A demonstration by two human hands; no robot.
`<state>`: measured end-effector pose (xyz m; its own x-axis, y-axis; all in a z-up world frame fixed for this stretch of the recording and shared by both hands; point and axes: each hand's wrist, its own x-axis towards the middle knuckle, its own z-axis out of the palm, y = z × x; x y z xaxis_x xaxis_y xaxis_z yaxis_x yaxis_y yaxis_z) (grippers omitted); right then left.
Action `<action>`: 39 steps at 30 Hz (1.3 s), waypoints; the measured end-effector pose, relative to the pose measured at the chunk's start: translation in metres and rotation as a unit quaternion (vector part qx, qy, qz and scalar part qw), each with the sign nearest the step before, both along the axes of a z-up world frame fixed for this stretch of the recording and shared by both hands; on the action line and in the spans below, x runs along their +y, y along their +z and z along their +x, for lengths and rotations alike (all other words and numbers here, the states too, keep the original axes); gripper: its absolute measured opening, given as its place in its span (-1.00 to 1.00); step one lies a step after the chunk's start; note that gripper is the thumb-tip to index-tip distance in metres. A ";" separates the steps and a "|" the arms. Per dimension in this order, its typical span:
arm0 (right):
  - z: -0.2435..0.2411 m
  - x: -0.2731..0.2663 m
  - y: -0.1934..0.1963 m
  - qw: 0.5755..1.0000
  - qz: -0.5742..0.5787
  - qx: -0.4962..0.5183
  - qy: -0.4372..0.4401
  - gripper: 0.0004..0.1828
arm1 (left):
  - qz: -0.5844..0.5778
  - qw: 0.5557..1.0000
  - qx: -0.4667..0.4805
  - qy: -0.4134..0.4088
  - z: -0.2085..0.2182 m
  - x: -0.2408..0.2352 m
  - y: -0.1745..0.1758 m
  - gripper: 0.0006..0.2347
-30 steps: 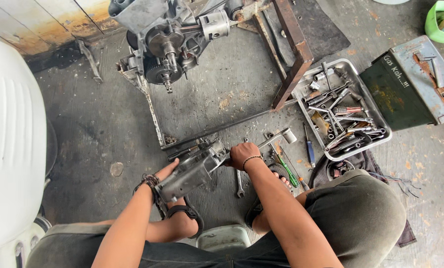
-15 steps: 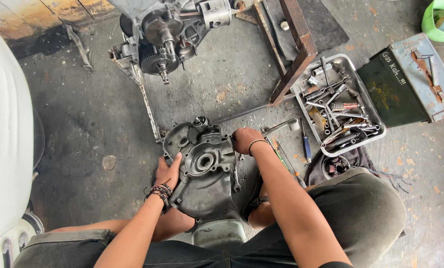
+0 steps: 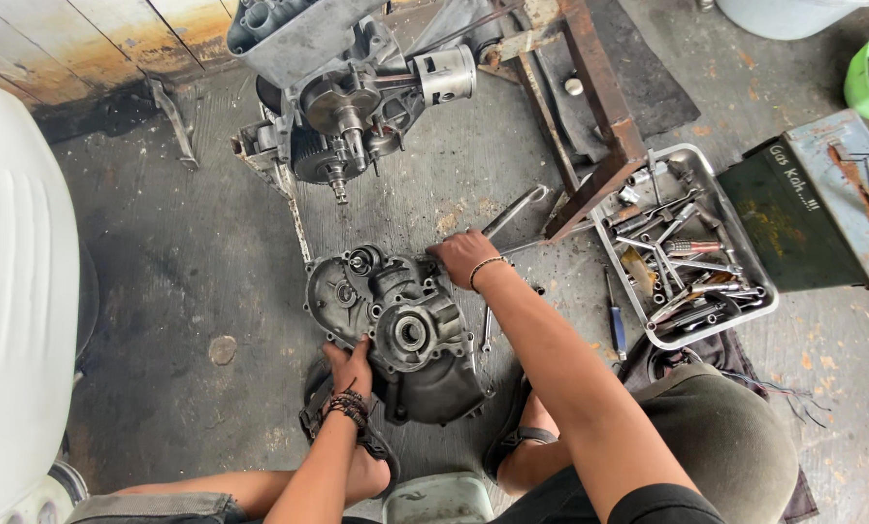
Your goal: The person sits on the floor and uses a wrench to loosen and remove bolts from a motorcycle engine casing. They separate the casing from the main engine block and place the removed bolts on the floor.
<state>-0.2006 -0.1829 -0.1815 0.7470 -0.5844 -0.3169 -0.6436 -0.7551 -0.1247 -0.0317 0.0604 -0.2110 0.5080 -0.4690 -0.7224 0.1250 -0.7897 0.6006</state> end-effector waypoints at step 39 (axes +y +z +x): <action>-0.013 -0.065 -0.031 0.998 -0.038 -0.034 -0.022 -0.73 | -0.167 0.933 0.212 0.236 -0.029 -0.036 0.068 -0.14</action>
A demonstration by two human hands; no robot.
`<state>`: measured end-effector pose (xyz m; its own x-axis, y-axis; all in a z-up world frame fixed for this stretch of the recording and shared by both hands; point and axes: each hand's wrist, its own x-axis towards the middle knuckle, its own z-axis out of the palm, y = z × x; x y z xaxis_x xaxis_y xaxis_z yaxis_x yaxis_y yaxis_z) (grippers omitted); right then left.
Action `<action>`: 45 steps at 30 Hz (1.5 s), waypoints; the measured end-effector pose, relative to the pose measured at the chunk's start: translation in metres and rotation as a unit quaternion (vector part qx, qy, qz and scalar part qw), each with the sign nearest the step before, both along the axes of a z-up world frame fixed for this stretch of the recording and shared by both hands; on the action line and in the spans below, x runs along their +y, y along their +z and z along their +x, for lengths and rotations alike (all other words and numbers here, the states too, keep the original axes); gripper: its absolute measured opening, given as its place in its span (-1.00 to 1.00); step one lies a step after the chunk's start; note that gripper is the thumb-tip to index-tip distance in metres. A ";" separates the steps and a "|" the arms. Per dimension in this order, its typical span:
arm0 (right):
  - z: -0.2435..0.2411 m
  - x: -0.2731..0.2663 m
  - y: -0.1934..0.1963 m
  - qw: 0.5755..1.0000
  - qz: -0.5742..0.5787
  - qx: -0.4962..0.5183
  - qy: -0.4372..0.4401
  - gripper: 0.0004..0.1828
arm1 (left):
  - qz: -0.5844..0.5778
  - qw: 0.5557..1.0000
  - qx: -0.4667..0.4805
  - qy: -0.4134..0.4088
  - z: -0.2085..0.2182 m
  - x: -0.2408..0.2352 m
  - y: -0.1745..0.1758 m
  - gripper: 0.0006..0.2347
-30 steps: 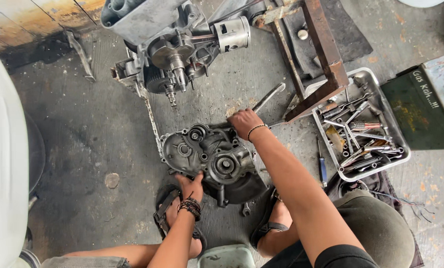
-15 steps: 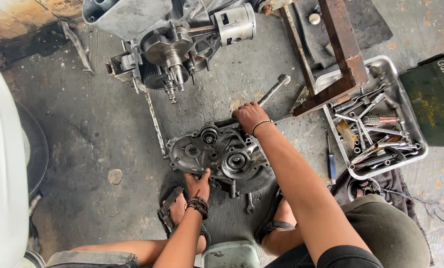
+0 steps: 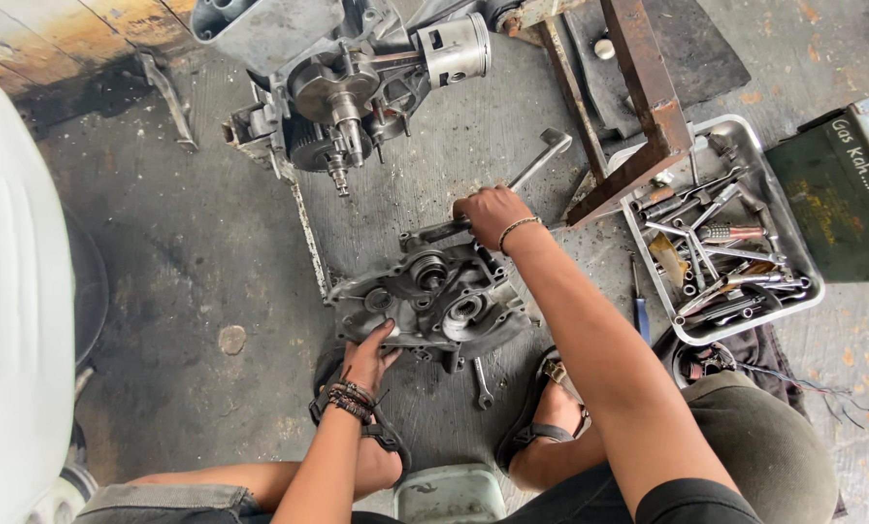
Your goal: The person sits on the floor and uses a wrench to loosen and remove bolts from a motorcycle engine casing. They separate the casing from the main engine block and place the removed bolts on the floor.
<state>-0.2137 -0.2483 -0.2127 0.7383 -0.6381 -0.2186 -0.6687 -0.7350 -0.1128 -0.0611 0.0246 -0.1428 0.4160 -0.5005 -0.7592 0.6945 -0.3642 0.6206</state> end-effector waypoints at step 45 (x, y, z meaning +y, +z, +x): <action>0.038 0.019 -0.074 0.999 -0.037 -0.017 0.025 -0.73 | 0.081 0.996 0.029 -0.030 0.078 0.018 -0.159 -0.52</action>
<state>-0.1757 -0.2297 -0.2863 0.7758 -0.6135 -0.1475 -0.6275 -0.7746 -0.0789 0.0165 0.0424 -0.3021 0.3418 -0.3920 -0.8541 0.7023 -0.4973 0.5093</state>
